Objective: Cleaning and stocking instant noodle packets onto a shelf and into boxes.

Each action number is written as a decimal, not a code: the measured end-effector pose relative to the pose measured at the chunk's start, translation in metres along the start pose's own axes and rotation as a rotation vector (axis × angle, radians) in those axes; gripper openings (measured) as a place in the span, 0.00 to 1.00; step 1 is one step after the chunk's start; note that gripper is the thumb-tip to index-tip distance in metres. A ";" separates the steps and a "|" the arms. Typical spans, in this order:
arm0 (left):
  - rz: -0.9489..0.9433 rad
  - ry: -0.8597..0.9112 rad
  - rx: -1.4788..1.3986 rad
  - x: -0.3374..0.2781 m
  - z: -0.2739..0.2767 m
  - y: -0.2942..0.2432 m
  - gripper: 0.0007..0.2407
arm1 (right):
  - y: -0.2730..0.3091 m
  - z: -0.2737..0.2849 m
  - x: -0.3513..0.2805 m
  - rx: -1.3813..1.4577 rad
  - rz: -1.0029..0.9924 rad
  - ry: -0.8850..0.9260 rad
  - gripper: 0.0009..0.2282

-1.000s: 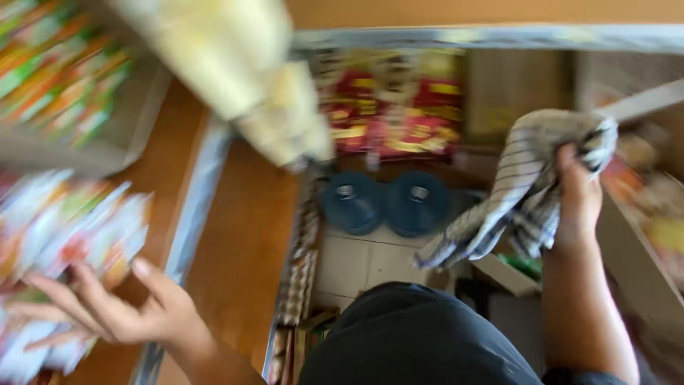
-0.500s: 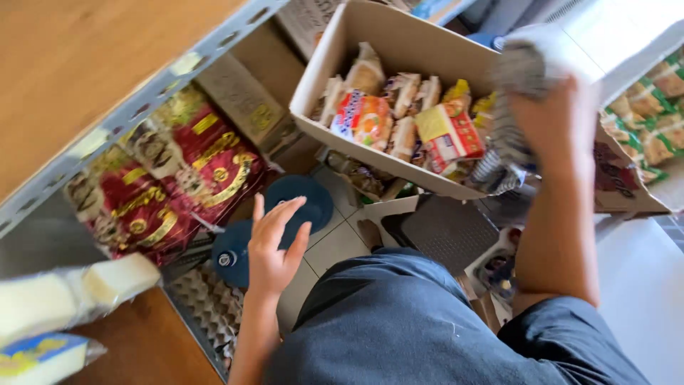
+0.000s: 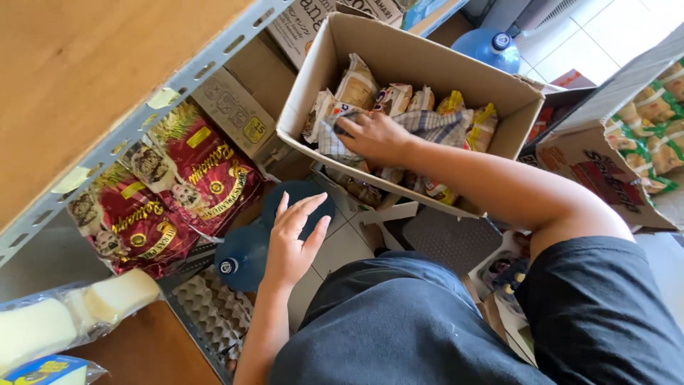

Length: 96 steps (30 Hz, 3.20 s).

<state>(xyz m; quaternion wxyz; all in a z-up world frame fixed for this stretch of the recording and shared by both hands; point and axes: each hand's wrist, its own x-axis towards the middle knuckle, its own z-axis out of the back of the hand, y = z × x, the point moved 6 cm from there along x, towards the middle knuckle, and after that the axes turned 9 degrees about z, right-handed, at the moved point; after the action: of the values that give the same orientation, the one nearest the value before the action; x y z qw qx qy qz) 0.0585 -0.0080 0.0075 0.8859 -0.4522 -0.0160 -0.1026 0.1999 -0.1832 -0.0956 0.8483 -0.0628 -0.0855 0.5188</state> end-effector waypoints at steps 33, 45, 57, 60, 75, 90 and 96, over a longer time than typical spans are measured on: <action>0.450 0.123 -0.912 -0.108 -0.036 0.178 0.25 | 0.172 0.205 0.035 0.669 -0.135 -0.591 0.28; 0.461 0.107 -1.230 -0.132 0.015 0.139 0.28 | 0.137 0.129 0.056 1.108 -0.568 -0.450 0.14; 0.644 -0.047 -1.866 -0.137 0.042 0.170 0.23 | 0.277 0.159 0.083 0.380 0.166 -0.429 0.27; 0.657 -0.180 -1.825 -0.135 0.046 0.155 0.19 | 0.246 0.158 0.075 0.446 0.208 -0.486 0.22; 0.291 -0.122 -1.429 -0.113 0.060 0.098 0.23 | 0.142 0.092 0.031 1.395 -0.528 -0.805 0.11; 0.135 -0.681 -0.825 -0.138 0.017 0.151 0.16 | 0.197 0.161 0.098 0.766 -0.031 -0.729 0.31; 0.130 -0.669 -1.346 -0.133 0.058 0.120 0.18 | 0.157 0.065 0.106 1.936 -0.484 -0.341 0.15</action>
<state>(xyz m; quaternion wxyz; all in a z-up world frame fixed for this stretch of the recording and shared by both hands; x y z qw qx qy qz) -0.0441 0.1290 -0.0699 0.3704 -0.9029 -0.1912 0.1050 0.0973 -0.0165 -0.0547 0.5934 0.7462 0.2413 0.1812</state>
